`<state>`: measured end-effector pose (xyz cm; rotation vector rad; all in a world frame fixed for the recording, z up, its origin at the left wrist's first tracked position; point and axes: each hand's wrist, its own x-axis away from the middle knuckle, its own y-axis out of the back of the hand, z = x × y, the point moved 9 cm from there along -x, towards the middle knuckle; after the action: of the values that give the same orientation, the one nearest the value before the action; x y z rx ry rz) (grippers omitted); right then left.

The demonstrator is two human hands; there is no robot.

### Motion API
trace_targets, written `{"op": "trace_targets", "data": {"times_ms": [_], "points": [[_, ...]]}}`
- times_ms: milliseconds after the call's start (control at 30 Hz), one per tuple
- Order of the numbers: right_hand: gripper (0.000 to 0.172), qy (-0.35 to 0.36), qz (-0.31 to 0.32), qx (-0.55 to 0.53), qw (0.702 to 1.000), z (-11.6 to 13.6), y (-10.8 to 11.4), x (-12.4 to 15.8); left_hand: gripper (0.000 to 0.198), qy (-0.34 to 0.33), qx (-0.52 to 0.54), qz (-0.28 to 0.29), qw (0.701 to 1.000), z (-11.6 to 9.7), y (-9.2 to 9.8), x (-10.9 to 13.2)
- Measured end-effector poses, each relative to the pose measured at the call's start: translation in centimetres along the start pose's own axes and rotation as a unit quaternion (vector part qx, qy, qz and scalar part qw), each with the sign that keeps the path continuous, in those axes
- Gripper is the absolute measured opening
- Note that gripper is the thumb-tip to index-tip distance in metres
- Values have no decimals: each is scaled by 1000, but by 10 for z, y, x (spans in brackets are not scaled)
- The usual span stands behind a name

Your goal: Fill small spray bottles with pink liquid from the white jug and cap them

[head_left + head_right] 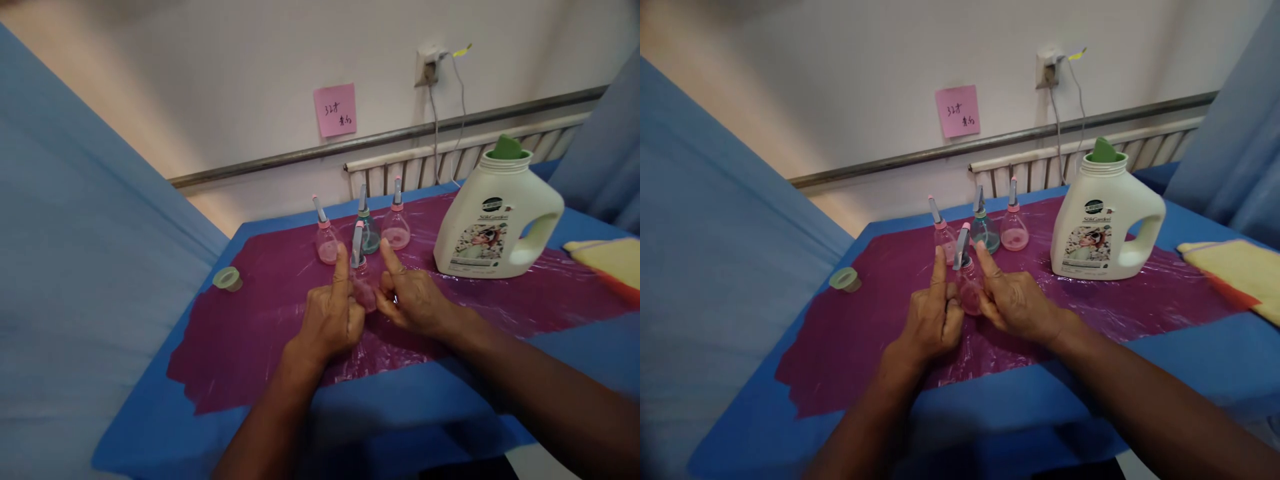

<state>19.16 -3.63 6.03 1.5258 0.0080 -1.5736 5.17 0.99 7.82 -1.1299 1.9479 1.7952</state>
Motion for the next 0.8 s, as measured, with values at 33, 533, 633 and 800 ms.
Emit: {"op": "trace_targets", "data": {"times_ms": [33, 533, 633, 800], "points": [[106, -1, 2, 2, 1000, -1, 0, 0, 109, 2, -1, -2, 1000, 2, 0, 0], [16, -39, -47, -20, 998, -9, 19, -4, 13, 74, 80, -161, 981, 24, 15, 6], [35, -68, -63, -40, 995, -16, 21, -4, 21, 70, 107, -167, 978, 22, 14, 2], [23, -87, -62, -65, 992, -21, 17, -4, 13, 106, 129, -178, 970, 30, 12, 3]]}}
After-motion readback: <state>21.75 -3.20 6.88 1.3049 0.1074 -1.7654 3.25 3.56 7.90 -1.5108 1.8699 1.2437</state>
